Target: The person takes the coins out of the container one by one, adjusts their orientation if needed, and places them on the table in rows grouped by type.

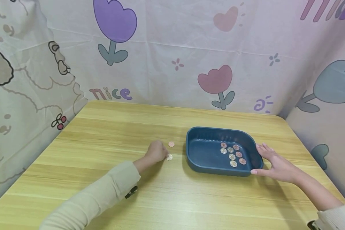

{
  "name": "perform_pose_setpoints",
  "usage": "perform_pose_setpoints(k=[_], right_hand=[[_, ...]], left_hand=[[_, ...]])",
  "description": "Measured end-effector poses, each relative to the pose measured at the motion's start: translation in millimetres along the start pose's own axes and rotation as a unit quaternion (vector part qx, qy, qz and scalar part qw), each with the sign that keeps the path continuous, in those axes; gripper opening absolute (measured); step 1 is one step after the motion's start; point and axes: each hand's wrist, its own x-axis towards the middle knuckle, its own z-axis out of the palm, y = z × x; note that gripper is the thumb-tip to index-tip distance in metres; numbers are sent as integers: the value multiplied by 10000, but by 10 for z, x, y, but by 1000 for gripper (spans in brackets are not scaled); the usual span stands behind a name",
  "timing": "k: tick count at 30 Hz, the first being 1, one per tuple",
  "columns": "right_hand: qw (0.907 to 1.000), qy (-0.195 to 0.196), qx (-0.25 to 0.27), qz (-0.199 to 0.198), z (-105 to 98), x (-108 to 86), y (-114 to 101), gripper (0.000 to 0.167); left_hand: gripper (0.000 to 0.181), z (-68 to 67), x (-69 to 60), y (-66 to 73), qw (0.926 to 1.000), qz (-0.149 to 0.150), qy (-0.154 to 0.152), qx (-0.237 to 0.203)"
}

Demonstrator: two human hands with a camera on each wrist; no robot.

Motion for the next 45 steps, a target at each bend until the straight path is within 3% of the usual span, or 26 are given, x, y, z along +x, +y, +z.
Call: perform_pose_setpoints(k=[4,6,10,13,17,21,29,33,39,45], right_hand=[[10000,-3,-35,11,-6,2,-7,100],[10000,-3,-59,13,-10,3,-12,100],[10000,0,-65,11,-14,2,-20,100],[10000,11,-55,8,-11,-2,-21,100],[10000,17,-52,12,-12,-6,-23,100],[10000,31,-23,-15,-13,-6,-20,100],[10000,44,8,-59,-5,-7,-7,99],[10000,26,-6,-55,-3,-2,-10,99],[10000,-4,10,-54,-3,13,-18,99],[10000,4,73,-54,3,-4,-6,99]], left_hand=[[17,-22,13,132,9975,355,345,-504],[15,-12,25,231,9945,485,466,-798],[16,51,35,443,9853,1153,570,-1121],[16,126,28,598,9793,1559,379,-1236],[14,269,20,794,9754,1765,35,-1318],[13,451,38,958,9725,1976,-99,-1229],[14,846,124,1201,9761,1898,-617,-860],[15,1009,180,1303,9787,1837,-687,-614],[23,1167,251,1441,9823,1651,-850,242],[15,1285,306,1558,9754,1511,-1165,1103]])
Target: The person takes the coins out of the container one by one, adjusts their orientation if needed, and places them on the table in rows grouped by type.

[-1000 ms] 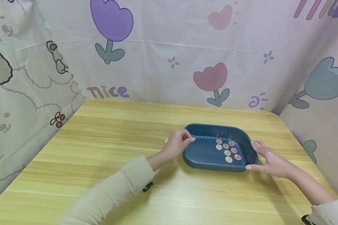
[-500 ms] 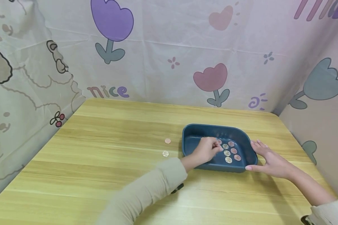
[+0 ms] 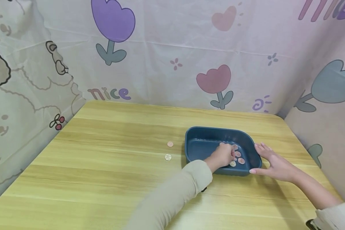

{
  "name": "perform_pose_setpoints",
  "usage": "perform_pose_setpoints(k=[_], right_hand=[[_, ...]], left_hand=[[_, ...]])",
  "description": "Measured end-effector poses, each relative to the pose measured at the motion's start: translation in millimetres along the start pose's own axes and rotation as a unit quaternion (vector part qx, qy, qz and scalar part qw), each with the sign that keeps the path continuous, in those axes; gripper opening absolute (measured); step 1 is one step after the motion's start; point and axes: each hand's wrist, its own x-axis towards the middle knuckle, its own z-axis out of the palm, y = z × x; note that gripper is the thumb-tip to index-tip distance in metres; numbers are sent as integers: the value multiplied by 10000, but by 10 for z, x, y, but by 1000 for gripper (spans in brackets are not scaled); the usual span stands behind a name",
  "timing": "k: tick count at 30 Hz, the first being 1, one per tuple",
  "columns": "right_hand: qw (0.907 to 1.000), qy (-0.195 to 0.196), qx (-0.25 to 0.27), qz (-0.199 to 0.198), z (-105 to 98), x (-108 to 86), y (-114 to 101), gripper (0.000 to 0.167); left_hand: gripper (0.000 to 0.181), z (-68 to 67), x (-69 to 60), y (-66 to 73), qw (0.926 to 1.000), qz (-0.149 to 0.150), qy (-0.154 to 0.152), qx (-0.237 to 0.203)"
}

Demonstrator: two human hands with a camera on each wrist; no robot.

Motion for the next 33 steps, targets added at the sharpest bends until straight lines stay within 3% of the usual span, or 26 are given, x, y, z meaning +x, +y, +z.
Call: perform_pose_setpoints(k=[5,14,19,26,29,33], right_hand=[[10000,14,25,-44,11,3,10,98],[10000,2,21,-18,6,8,8,98],[10000,20,-20,-10,10,4,10,99],[10000,5,-4,19,9,-4,7,99],[10000,3,-2,25,7,-3,7,99],[10000,8,1,17,3,1,7,99]], left_hand=[[3,63,54,24,9977,-31,-317,598],[12,99,94,15,9903,299,-376,1303],[22,104,96,12,9884,171,-394,1459],[37,58,60,25,9929,-315,-159,1140],[45,13,46,3,9964,-260,-20,805],[51,-81,-9,-58,9998,-20,192,-65]])
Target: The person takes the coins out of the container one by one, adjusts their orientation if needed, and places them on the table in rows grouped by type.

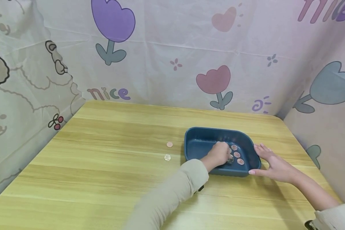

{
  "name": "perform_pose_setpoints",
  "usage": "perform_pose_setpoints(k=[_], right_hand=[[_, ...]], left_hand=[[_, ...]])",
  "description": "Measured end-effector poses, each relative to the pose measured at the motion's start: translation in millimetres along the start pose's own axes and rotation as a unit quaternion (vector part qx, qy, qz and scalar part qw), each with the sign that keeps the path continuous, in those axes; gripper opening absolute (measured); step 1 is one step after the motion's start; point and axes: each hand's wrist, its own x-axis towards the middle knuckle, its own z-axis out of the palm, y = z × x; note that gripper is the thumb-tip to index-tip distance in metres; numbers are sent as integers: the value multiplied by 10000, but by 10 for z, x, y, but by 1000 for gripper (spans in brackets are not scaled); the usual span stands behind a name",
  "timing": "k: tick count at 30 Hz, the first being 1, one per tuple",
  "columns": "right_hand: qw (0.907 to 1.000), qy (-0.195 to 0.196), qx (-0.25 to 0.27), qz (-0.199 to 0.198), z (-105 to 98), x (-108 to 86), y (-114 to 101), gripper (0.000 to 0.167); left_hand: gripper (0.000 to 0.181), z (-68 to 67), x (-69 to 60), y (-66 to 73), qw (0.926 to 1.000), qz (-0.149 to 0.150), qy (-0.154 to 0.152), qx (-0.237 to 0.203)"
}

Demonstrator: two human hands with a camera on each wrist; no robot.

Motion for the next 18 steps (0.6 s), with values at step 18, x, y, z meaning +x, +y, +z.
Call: perform_pose_setpoints(k=[18], right_hand=[[10000,-4,-23,26,-7,-2,-5,100]], left_hand=[[16,-543,-383,-332,9703,125,403,-2380]])
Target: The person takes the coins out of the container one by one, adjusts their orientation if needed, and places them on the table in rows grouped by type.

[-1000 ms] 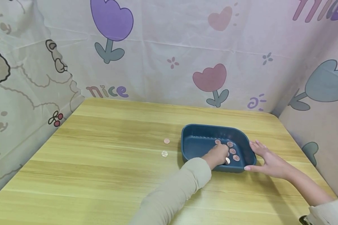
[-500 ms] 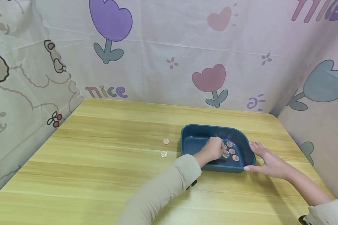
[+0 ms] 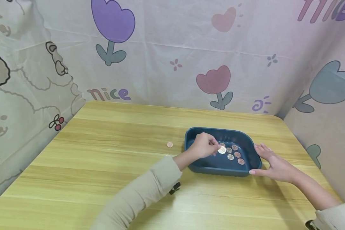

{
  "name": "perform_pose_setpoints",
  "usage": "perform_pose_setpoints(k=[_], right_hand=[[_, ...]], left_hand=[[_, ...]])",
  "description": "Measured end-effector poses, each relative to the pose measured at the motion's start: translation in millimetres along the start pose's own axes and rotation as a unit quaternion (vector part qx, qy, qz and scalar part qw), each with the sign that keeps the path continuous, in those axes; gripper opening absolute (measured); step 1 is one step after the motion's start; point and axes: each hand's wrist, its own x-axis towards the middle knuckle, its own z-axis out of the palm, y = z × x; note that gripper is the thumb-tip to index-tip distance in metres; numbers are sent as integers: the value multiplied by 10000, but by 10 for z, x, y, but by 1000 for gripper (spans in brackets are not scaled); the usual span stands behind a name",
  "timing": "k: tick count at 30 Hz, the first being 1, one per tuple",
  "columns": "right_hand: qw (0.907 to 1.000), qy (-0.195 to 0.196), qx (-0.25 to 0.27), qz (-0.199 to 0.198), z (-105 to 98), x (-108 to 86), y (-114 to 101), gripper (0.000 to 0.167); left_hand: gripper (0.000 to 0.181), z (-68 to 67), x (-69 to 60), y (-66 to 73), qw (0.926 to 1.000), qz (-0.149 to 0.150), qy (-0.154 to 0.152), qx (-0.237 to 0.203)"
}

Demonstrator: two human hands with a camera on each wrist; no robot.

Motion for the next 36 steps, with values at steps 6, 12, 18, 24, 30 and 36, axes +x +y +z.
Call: perform_pose_setpoints(k=[6,12,18,24,30,36], right_hand=[[10000,2,-24,23,-4,-3,-9,100],[10000,-11,-38,54,-4,-10,-18,100],[10000,-28,-28,53,0,-17,-26,99],[10000,-33,45,26,6,-19,-25,99],[10000,-8,3,25,6,-20,-24,99],[10000,-19,-45,57,5,-13,-33,99]], left_hand=[[13,-267,-114,-116,9982,141,398,-419],[12,-518,-238,-300,9964,-59,697,-476],[12,-715,-368,-519,9947,-258,903,-425],[13,-868,-516,-752,9941,-529,880,-356],[15,-1027,-664,-980,9956,-657,625,244],[18,-1142,-788,-1154,9935,-816,323,720]])
